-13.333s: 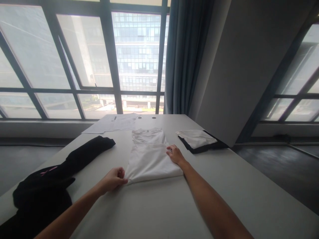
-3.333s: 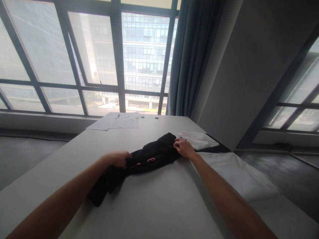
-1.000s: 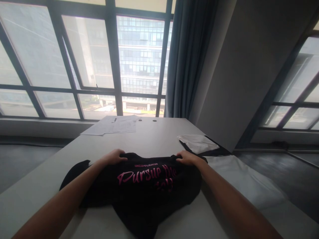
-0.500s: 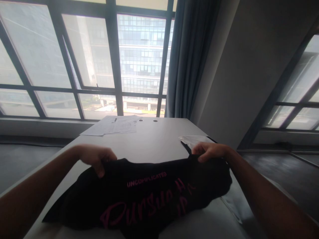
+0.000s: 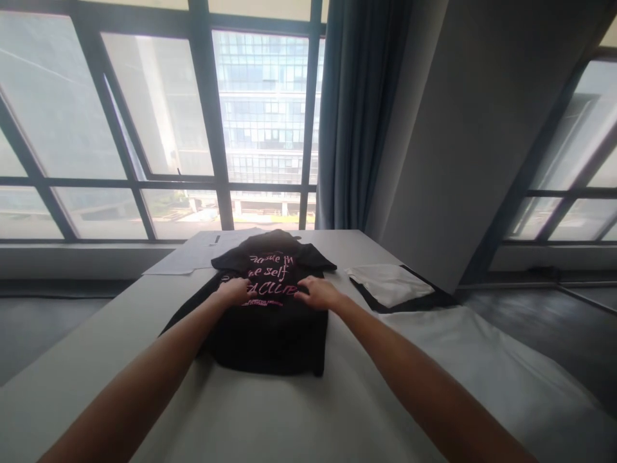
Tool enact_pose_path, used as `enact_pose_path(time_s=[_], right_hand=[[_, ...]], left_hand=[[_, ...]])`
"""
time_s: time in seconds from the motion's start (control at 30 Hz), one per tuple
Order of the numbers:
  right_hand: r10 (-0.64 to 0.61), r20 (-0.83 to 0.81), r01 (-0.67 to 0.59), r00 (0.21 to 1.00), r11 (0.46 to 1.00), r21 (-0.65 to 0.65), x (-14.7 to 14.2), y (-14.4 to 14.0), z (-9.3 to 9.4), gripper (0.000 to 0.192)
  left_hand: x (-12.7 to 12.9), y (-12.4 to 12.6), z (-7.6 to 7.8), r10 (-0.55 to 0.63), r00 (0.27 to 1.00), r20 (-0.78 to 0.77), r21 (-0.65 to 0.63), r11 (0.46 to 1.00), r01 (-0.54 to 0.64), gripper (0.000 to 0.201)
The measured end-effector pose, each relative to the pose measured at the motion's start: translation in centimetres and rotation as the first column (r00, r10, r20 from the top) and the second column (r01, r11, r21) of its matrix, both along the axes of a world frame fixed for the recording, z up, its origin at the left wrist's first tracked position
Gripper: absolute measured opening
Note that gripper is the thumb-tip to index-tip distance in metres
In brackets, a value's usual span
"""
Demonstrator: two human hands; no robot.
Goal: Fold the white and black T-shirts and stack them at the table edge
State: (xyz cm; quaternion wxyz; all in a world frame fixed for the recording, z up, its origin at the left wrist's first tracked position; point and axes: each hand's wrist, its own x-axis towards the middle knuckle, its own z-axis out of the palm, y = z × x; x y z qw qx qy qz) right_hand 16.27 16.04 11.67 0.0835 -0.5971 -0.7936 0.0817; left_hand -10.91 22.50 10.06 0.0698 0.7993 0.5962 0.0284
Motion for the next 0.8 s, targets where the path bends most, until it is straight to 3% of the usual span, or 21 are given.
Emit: enact_pose_path(time_s=[0.1,0.2,0.33,0.47,0.6,0.7,0.8], right_hand=[[0.040,0.029,-0.033,0.999,0.979,-0.203,-1.6,-2.3,-4.9,0.074],[0.015,0.020,-0.010,1.000,0.973,-0.232,-1.3,-3.2,-7.1,0.080],[-0.013,0.008,0.015,1.000,0.966,-0.256,1.3,-3.2,-7.5,0.082],[-0.074,0.043,0.083,0.996,0.953,-0.291,4.1,-3.8,-7.2,0.084],[-0.145,0.095,0.159,0.985,0.971,-0.175,5.1,-5.5,-6.7,0.073],[-0.244,0.001,0.243,0.970,0.964,-0.113,4.2,-7.0,-6.6,0.066],[-0.289,-0.140,0.263,0.947,0.949,-0.174,2.9,-7.7,-6.8,0.066]], left_hand=[[-2.1,-2.0,-3.6,-0.005,1.000,-0.017,-0.080,0.997,0.003,0.063],[-3.8,-3.8,-5.2,-0.019,0.999,-0.033,-0.120,0.993,0.014,0.073],[-4.4,-6.1,-5.8,-0.050,0.996,-0.069,-0.126,0.991,0.041,0.082],[-4.9,-8.2,-5.3,-0.173,0.985,0.003,-0.189,0.967,0.170,0.096],[-8.4,-9.2,-4.4,-0.262,0.965,0.001,-0.242,0.936,0.254,0.104],[-12.0,-9.2,-4.5,-0.134,0.988,-0.070,-0.095,0.987,0.127,0.104],[-14.2,-9.1,-5.5,0.003,1.000,-0.020,0.033,0.999,-0.002,0.083]])
